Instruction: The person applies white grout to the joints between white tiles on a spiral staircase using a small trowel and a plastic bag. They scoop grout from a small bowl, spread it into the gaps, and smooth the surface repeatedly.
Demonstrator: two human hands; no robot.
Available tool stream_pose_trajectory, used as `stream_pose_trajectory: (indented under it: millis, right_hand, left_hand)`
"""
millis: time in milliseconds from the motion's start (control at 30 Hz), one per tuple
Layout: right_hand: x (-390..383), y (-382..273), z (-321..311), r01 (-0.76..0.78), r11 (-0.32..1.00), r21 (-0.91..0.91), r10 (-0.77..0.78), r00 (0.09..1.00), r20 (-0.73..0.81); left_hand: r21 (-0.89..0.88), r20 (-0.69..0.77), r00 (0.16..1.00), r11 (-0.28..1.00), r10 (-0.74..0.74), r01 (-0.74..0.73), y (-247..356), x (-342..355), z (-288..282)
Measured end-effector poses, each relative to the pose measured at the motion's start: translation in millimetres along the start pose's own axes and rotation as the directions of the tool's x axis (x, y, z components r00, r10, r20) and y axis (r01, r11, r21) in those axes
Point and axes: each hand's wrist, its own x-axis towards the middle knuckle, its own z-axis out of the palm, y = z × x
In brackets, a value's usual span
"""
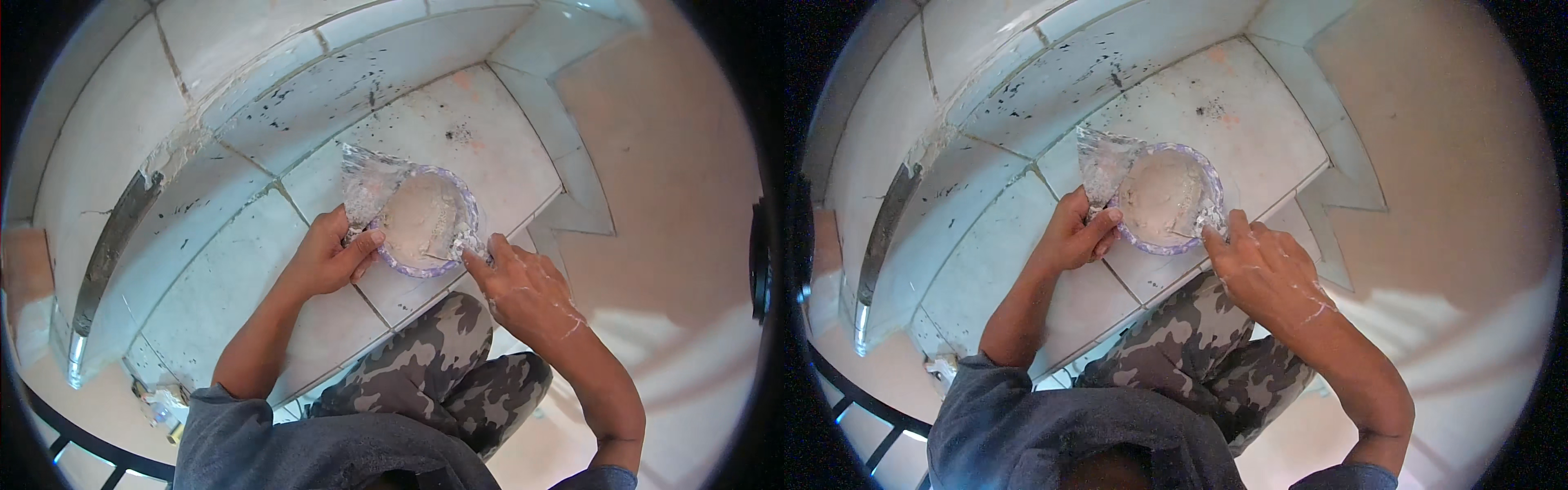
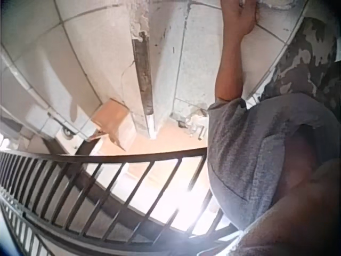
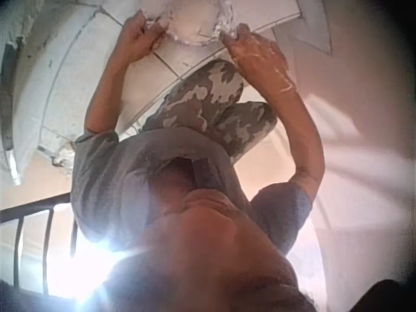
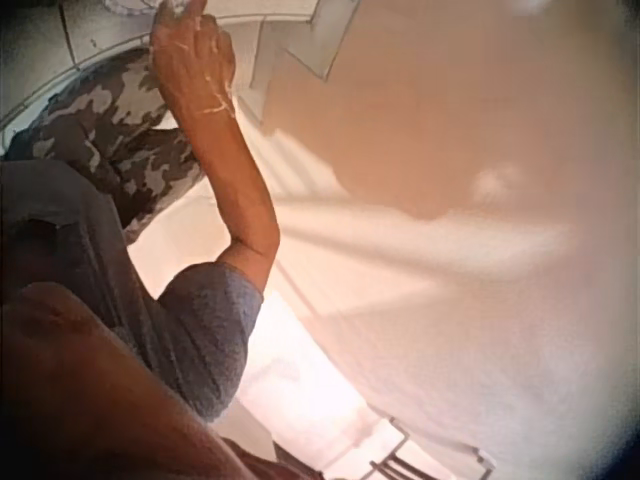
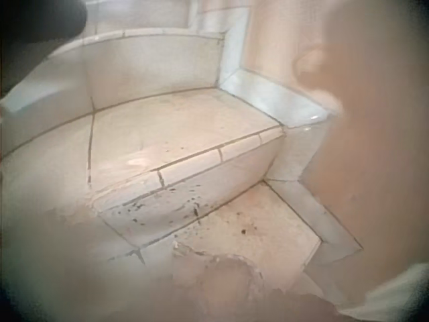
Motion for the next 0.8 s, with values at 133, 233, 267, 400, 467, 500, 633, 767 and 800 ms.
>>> stream_pose_trajectory:
  millis: [133,233,267,400,467,500,633,767,800]
  right_hand:
    - [0,-20,0,-0.143,0.989,0.050,0.140,0.989,0.050]
    - [-3,-28,5,-0.202,0.976,0.076,0.201,0.979,0.020]
    - [-5,-31,9,-0.215,0.973,0.080,0.216,0.976,-0.009]
    - [-9,-6,23,0.016,0.994,-0.111,-0.040,0.974,-0.224]
    - [-3,6,17,0.085,0.982,-0.166,-0.124,0.964,-0.237]
    - [0,10,13,0.090,0.981,-0.172,-0.128,0.966,-0.224]
    - [13,13,3,0.006,0.999,-0.036,-0.008,0.997,-0.071]
    - [5,0,5,-0.087,0.996,0.020,0.088,0.996,-0.032]
    - [2,-3,4,-0.116,0.993,0.022,0.116,0.993,-0.013]
  left_hand:
    - [-0.084,-0.036,0.999,0.996,-0.015,0.012,4,-1,10]
    - [-0.075,-0.043,0.998,0.997,-0.038,0.034,1,1,7]
    - [-0.081,-0.044,0.998,0.996,-0.048,0.044,2,1,7]
    - [-0.125,-0.017,0.999,0.991,-0.049,0.047,1,3,2]
    - [-0.108,-0.005,0.997,0.991,-0.075,0.074,9,4,6]
    - [-0.099,0.000,0.996,0.991,-0.087,0.087,13,5,7]
    - [-0.084,-0.004,0.996,0.992,-0.092,0.091,9,5,2]
    - [-0.071,0.014,0.997,0.994,-0.082,0.083,10,3,3]
    - [-0.066,0.025,0.996,0.994,-0.084,0.085,9,3,2]
